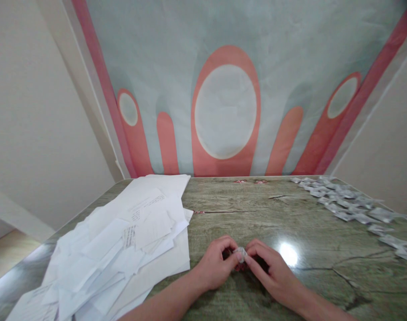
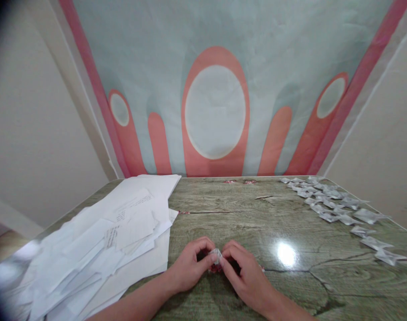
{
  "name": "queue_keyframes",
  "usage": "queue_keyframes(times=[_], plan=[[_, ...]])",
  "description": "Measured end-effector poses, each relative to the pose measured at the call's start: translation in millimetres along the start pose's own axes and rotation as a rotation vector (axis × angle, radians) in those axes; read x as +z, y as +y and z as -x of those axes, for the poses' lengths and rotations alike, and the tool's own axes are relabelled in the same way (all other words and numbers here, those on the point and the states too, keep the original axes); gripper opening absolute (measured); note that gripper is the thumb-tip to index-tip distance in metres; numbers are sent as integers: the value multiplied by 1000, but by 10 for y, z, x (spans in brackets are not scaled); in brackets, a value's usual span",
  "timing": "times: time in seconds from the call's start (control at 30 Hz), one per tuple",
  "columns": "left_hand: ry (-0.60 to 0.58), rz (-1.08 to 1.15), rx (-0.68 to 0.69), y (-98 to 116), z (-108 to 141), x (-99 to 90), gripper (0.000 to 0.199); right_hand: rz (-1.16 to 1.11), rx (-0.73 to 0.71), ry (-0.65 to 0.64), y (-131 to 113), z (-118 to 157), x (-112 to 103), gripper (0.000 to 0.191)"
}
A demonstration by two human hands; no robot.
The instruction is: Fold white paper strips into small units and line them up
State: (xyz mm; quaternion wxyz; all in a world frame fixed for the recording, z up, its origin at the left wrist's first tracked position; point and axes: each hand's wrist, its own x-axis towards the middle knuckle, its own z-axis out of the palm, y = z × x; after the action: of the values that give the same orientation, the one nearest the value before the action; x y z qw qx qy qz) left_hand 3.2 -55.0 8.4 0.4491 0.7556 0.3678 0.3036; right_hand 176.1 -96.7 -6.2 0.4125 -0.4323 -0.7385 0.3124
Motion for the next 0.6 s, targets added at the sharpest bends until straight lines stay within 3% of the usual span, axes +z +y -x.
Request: queue_keyframes(times=[0.2, 0.33, 0.47, 0.6], plan=[[-180, 377, -133, -57, 9, 40, 28, -44, -42, 39, 24, 3, -74, 18], [-260, 497, -269, -67, -13, 70, 36, 7, -137, -15, 64, 21, -91, 31], [-259, 518, -308, -60, -33, 66, 39, 77, -202, -74, 122, 29, -67, 28], [-213, 542, -287, -101, -37, 63, 47, 183, -236, -12, 199, 18, -55, 26]])
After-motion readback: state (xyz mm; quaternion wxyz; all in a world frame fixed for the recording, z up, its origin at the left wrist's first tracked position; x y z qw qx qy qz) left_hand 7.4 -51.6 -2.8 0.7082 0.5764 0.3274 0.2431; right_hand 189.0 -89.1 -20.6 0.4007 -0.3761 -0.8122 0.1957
